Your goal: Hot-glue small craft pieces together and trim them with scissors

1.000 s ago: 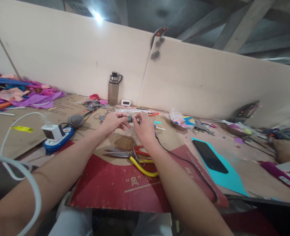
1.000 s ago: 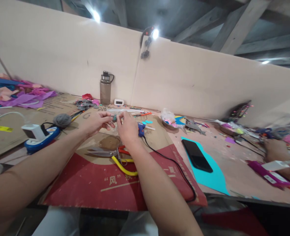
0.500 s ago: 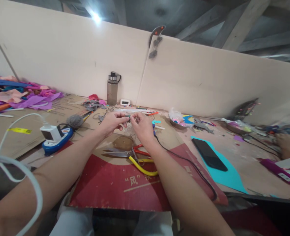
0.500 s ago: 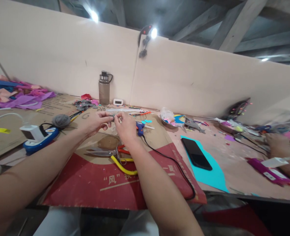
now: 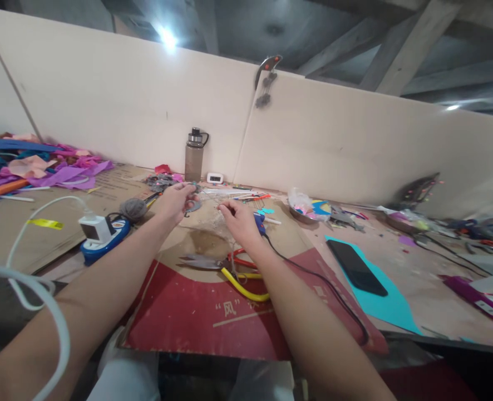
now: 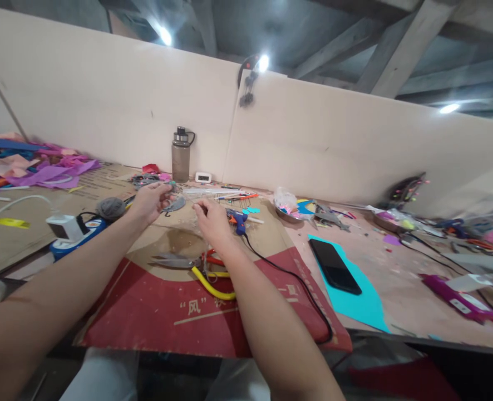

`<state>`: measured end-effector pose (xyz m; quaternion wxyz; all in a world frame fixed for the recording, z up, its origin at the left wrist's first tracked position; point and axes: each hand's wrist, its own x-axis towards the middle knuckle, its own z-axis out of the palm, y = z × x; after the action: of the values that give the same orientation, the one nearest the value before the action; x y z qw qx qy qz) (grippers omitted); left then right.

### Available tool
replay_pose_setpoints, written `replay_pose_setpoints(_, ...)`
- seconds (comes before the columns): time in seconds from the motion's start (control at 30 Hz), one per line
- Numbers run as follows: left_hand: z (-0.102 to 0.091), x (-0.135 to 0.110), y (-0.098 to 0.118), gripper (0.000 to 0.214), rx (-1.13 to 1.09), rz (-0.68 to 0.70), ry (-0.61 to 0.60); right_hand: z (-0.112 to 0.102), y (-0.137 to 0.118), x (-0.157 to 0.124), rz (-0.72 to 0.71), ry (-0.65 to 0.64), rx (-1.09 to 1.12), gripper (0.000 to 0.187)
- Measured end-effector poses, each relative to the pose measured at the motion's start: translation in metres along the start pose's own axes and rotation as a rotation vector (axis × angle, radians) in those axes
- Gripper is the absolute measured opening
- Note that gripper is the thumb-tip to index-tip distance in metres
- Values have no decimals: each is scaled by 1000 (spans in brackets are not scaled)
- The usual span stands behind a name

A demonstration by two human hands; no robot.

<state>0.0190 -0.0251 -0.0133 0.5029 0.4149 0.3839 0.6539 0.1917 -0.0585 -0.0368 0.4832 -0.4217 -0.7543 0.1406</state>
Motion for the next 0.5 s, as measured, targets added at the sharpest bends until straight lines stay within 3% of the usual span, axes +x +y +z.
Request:
replay_pose_setpoints(0.17,-22,22,11,6,-137,51,173,-9,-5,3,121,-6,174,24)
replay_pose_setpoints(0.33,-39,33,22,12,-301,45,324,-42,-15,7,291,-30,665,25)
replay_pose_setpoints(0.5,-42,31,35,19,-389,36,376,-88,-25,6,200,46,971,21)
